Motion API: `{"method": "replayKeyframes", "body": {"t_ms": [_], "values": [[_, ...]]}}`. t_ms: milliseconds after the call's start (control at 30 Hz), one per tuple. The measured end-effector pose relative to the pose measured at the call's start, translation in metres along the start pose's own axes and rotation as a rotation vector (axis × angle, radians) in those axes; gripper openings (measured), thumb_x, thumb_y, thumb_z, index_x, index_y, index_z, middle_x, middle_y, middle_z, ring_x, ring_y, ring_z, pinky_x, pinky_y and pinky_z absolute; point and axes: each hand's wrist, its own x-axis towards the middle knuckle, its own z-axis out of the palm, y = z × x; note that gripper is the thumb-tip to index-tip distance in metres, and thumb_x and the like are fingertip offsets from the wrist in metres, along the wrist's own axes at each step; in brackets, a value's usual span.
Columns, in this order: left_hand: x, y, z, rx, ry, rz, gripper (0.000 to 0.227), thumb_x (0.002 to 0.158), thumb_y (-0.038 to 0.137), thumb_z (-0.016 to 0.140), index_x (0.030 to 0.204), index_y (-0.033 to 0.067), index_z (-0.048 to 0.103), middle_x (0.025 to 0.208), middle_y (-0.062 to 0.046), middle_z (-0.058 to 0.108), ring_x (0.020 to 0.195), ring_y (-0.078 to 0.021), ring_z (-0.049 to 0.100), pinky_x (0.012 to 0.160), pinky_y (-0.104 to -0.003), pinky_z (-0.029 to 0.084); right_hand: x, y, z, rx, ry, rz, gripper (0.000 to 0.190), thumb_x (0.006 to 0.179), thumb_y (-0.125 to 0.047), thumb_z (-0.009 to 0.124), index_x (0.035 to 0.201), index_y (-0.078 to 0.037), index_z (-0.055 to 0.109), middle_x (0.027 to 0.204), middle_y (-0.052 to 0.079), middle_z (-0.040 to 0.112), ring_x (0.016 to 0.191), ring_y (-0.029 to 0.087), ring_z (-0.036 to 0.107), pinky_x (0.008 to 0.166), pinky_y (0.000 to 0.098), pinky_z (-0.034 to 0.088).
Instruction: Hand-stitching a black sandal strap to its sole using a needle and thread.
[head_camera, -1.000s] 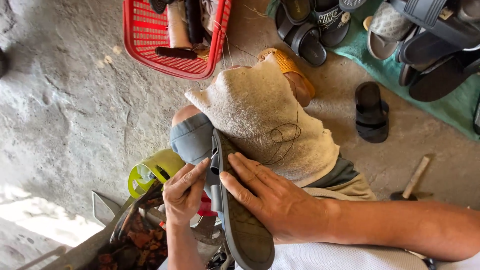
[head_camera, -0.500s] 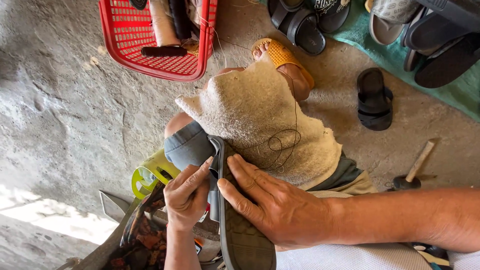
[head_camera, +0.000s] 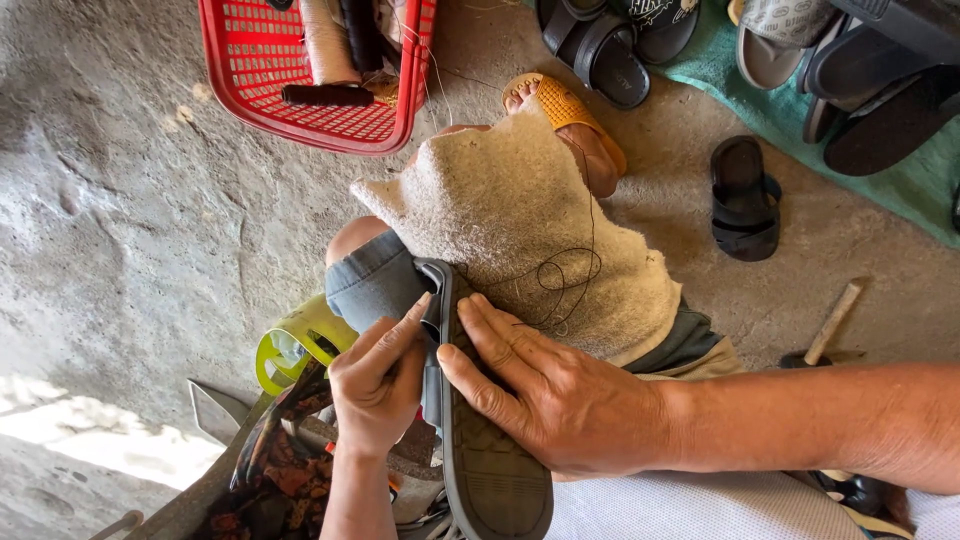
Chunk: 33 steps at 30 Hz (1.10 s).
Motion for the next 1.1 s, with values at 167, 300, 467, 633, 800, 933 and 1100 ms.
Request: {"method": "replayKeyframes", "body": {"t_ms": [167,300,467,633,800,933,1100], "values": [[-0.002,-0.010,-0.003,0.121,-0.036,0.121,0.047,0.092,-0.018,0.059,0.133,0.0049,0.066,0.073,-0.002,0.058,0.057,-0.0093,0.045,0.049,-0.020,0.042,-0.002,-0.002,0.003,0.029,0.018,0.002,0.064,0.090,-0.002,0.043,0.150,0.016,0.028,0.145,0.052,0.037,0.140,0.062,0.045,0.120,0.0602,0.044],[0.000,-0.004,0.001,-0.099,-0.042,-0.046,0.038,0.092,-0.012,0.060,0.128,-0.0007,0.068,0.075,-0.005,0.069,0.053,-0.0070,0.052,0.043,-0.018,0.038,0.000,-0.005,0.002,-0.008,0.051,0.004,0.053,0.098,-0.001,0.032,0.148,0.015,0.033,0.142,0.050,0.043,0.137,0.061,0.050,0.118,0.0593,0.047],[-0.003,-0.013,-0.001,-0.066,-0.041,0.044,0.038,0.095,-0.012,0.062,0.130,0.0003,0.066,0.071,-0.002,0.066,0.053,-0.0069,0.050,0.046,-0.018,0.040,-0.005,-0.006,0.006,-0.030,0.020,-0.020,0.060,0.092,-0.002,0.038,0.149,0.014,0.031,0.145,0.050,0.038,0.139,0.061,0.047,0.118,0.0592,0.045],[-0.014,-0.003,-0.012,0.052,-0.029,0.022,0.022,0.098,0.008,0.064,0.117,-0.0003,0.072,0.102,-0.011,0.079,0.081,-0.0150,0.075,0.072,-0.025,0.062,-0.015,-0.008,0.012,-0.070,0.044,-0.089,0.044,0.105,-0.004,0.032,0.146,0.010,0.038,0.145,0.044,0.044,0.137,0.054,0.053,0.116,0.0558,0.049],[-0.043,-0.005,-0.004,0.306,-0.013,-0.007,0.015,0.102,0.017,0.058,0.110,0.0070,0.067,0.091,-0.004,0.073,0.071,-0.0162,0.069,0.058,-0.030,0.052,-0.029,0.016,-0.002,0.017,-0.026,-0.202,0.056,0.104,-0.020,0.061,0.147,0.009,0.040,0.148,0.036,0.049,0.137,0.047,0.056,0.119,0.0526,0.048],[-0.054,-0.002,0.000,0.409,0.008,0.100,0.017,0.106,0.015,0.048,0.112,0.0081,0.061,0.097,-0.007,0.070,0.081,-0.0246,0.069,0.067,-0.038,0.052,-0.036,0.034,-0.015,-0.333,0.041,-0.075,0.056,0.098,-0.039,0.036,0.108,-0.001,0.076,0.129,0.022,0.070,0.120,0.031,0.064,0.109,0.0423,0.049],[-0.067,-0.006,0.006,0.321,0.069,0.230,0.020,0.107,0.013,0.047,0.115,0.0047,0.063,0.093,-0.009,0.067,0.080,-0.0262,0.066,0.063,-0.038,0.052,-0.007,0.010,-0.005,-0.379,0.291,0.042,0.036,0.093,-0.022,0.080,0.121,-0.003,0.069,0.132,0.019,0.065,0.125,0.033,0.057,0.113,0.0415,0.049]]}}
